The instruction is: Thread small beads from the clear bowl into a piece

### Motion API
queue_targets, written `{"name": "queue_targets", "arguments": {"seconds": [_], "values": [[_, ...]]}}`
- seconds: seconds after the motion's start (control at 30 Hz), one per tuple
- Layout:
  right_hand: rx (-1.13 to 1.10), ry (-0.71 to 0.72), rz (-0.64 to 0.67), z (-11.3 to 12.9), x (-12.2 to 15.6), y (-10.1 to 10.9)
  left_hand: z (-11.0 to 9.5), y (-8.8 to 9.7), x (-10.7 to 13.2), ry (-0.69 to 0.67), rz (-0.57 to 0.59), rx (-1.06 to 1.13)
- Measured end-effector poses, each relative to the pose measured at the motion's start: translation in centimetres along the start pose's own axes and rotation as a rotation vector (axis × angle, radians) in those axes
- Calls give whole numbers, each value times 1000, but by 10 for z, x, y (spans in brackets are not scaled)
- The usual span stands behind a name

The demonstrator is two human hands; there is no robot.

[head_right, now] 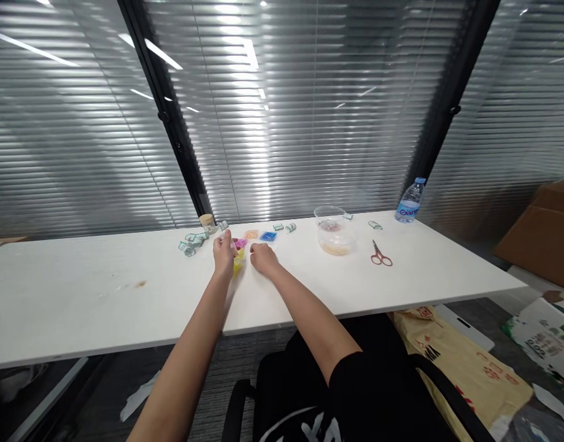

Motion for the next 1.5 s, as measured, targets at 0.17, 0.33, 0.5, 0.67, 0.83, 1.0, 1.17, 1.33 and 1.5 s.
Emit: {"name": "queue_targets", "arguments": {"seconds": [0.17, 0.33, 0.5, 0.67, 0.83, 1.0, 1.17, 1.33, 1.5], "values": [[-11, -29, 76, 1, -6, -9, 1, 0, -1, -16, 1, -24], [8, -77, 109, 4, -12, -11, -1, 0, 1, -31, 1, -45], [3, -59, 84, 17, -11, -8, -3, 2, 1, -72, -5, -87], [-53, -4, 14, 19, -1, 12, -10, 7, -1, -155, -18, -163], [-128, 66, -111, 6, 3, 77, -19, -11, 16, -279, 76, -242], [-180, 180, -96, 8, 14, 130, -24, -46, 41, -389, 216, -275], [-162, 236, 43, 13, 39, 127, -22, -74, 65, -444, 298, -282], [-75, 163, 108, 1, 59, 117, -17, -93, 90, -471, 346, -279], [43, 36, 121, -23, 73, 129, -14, -114, 108, -472, 382, -283]]}}
Point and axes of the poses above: each hand's wrist, its own x-axis away from the middle knuckle, its own y-axis out of the back of the hand, z = x × y, the point moved 10 cm from there along -x, towards the middle knuckle, and after that the axes turned 11 degrees about -x, right-handed, at the moved point
